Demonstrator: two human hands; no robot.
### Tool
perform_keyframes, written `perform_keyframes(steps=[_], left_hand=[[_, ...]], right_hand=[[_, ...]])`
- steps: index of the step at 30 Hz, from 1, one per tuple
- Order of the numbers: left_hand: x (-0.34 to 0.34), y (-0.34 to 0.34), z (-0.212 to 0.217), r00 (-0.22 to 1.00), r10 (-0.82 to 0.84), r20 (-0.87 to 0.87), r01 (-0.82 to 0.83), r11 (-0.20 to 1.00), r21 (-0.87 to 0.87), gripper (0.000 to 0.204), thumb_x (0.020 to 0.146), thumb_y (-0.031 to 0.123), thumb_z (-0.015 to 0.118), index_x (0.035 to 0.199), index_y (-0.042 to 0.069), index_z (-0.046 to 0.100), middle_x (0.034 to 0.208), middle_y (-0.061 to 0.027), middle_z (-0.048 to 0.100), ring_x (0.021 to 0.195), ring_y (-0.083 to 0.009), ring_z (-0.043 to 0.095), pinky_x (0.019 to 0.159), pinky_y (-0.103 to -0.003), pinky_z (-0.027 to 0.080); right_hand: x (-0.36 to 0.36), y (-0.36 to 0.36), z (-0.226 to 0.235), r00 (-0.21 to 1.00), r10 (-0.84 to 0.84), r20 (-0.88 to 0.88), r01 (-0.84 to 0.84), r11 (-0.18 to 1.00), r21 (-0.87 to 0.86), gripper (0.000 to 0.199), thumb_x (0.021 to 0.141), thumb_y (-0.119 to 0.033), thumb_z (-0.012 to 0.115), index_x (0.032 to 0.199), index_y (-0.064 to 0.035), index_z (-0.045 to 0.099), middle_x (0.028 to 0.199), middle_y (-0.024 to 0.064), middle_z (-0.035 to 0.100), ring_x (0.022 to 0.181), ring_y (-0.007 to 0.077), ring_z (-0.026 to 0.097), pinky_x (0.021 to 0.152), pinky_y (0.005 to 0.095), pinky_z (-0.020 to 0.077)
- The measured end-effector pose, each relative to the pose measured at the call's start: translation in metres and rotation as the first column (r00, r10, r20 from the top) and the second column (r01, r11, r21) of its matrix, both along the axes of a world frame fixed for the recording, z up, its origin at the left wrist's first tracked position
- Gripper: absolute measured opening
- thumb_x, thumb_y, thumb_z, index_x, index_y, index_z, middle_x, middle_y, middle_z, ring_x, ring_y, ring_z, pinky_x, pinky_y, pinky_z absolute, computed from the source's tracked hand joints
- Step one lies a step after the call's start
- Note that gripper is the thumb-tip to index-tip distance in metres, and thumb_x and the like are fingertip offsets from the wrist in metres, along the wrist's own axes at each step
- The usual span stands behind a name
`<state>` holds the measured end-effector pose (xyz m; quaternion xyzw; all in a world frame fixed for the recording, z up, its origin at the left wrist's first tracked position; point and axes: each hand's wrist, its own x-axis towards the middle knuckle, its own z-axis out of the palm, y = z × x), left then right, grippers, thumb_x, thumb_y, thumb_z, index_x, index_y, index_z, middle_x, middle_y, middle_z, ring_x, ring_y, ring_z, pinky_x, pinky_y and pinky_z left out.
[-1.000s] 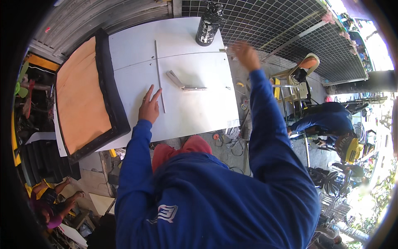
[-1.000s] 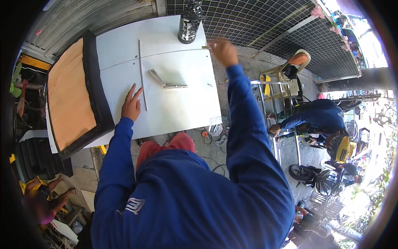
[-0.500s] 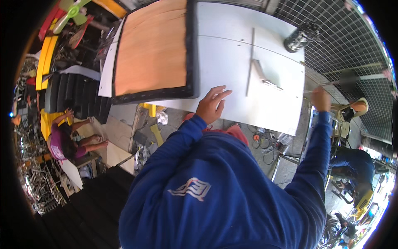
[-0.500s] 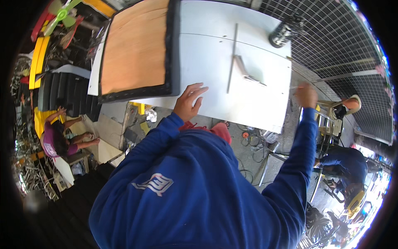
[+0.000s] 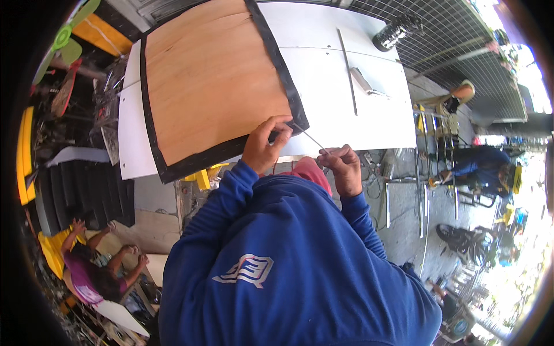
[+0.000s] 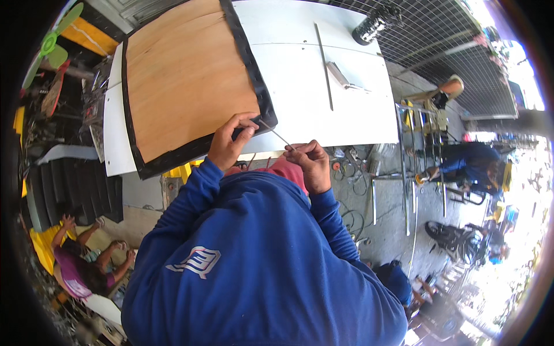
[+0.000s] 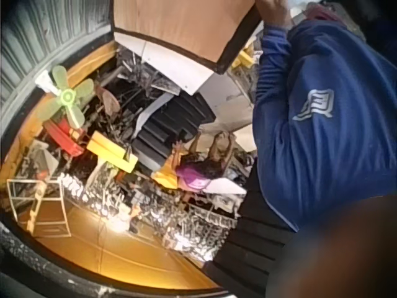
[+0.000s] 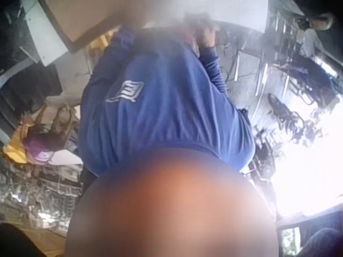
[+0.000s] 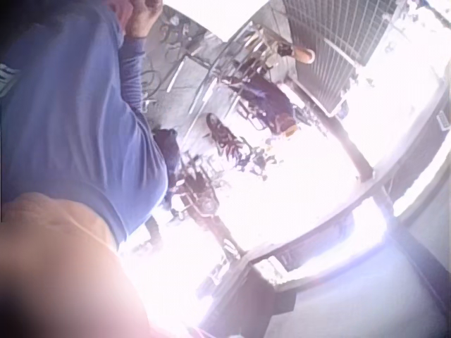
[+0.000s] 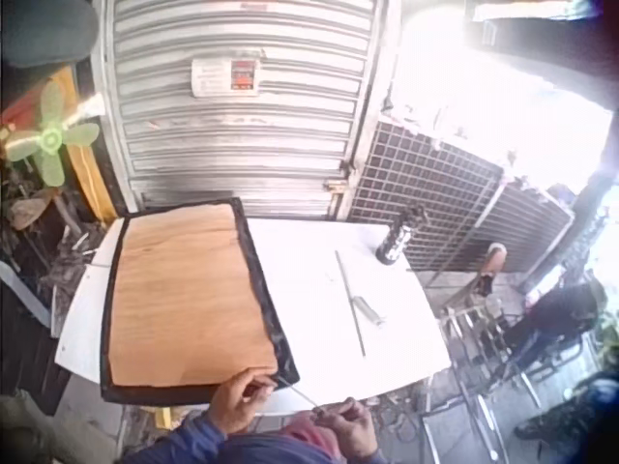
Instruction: The person receives a black seat cushion and places it on a white workbench. They then use a staple gun to attach a black fabric strip along the edges of the cushion, repeatedly flipping it to work on different sides.
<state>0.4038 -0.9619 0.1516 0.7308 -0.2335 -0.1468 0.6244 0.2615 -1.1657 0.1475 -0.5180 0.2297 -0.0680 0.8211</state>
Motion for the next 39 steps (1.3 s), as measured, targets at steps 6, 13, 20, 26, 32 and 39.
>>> perform_keyframes(steps=[6,13,20,26,32,39], left_hand=[[-0.005,0.015,-0.003,0.988,-0.105,-0.116,0.099,0.993,-0.061,0.032,0.092,0.013,0.072,0.121,0.003,0.062,0.098,-0.0080,0.070,0.091,-0.0141,0.065,0.083,-0.029,0.051],[-0.003,0.015,-0.016,0.756,-0.265,-0.599,0.112,0.953,-0.281,0.015,0.093,0.005,0.069,0.106,0.002,0.062,0.095,-0.0079,0.069,0.086,-0.0141,0.066,0.081,-0.028,0.055],[0.012,-0.001,0.000,0.882,-0.469,-0.045,0.471,0.882,0.031,0.017,0.087,0.013,0.077,0.099,0.005,0.069,0.093,-0.0055,0.071,0.083,-0.0150,0.067,0.073,-0.030,0.053],[0.074,0.009,-0.009,0.602,-0.435,0.670,0.117,0.878,0.464,0.033,0.091,0.038,0.068,0.118,0.020,0.071,0.131,-0.0032,0.060,0.125,-0.0253,0.051,0.110,-0.048,0.034],[0.077,0.012,-0.031,0.584,-0.496,0.643,0.079,0.822,0.563,0.039,0.093,0.046,0.063,0.128,0.029,0.068,0.142,-0.0024,0.053,0.140,-0.0274,0.039,0.118,-0.056,0.022],[0.077,0.011,-0.033,0.587,-0.489,0.646,0.075,0.827,0.558,0.039,0.094,0.046,0.062,0.128,0.028,0.067,0.142,-0.0020,0.053,0.139,-0.0264,0.040,0.119,-0.055,0.022]], right_hand=[[-0.022,0.049,0.004,0.999,0.000,0.047,-0.003,0.999,0.050,0.011,0.088,0.007,0.065,0.087,-0.0028,0.059,0.100,0.0178,0.071,0.096,0.0240,0.070,0.088,0.0374,0.0562],[-0.026,0.072,0.020,0.989,0.133,0.057,-0.136,0.990,0.038,0.024,0.091,0.007,0.062,0.111,-0.0035,0.055,0.101,0.0082,0.067,0.093,0.0161,0.065,0.084,0.0318,0.0545],[-0.029,0.062,0.033,0.986,0.077,-0.148,-0.149,0.801,-0.579,0.029,0.102,-0.014,0.056,0.130,-0.0101,0.058,0.067,-0.0022,0.043,0.064,0.0063,0.039,0.057,0.0269,0.0369],[0.010,0.020,0.013,0.994,0.100,-0.054,-0.104,0.606,-0.789,0.033,0.100,-0.016,0.057,0.131,-0.0054,0.063,0.068,0.0055,0.056,0.064,0.0104,0.048,0.062,0.0298,0.0450],[0.039,0.019,-0.004,0.965,0.122,-0.231,-0.247,0.717,-0.652,0.033,0.100,-0.017,0.053,0.127,-0.0042,0.066,0.063,-0.0024,0.048,0.057,0.0065,0.042,0.053,0.0269,0.0382],[0.037,0.022,-0.007,0.962,0.125,-0.243,-0.257,0.714,-0.651,0.032,0.101,-0.014,0.054,0.129,-0.0055,0.066,0.062,-0.0039,0.047,0.054,0.0051,0.040,0.050,0.0252,0.0357]])
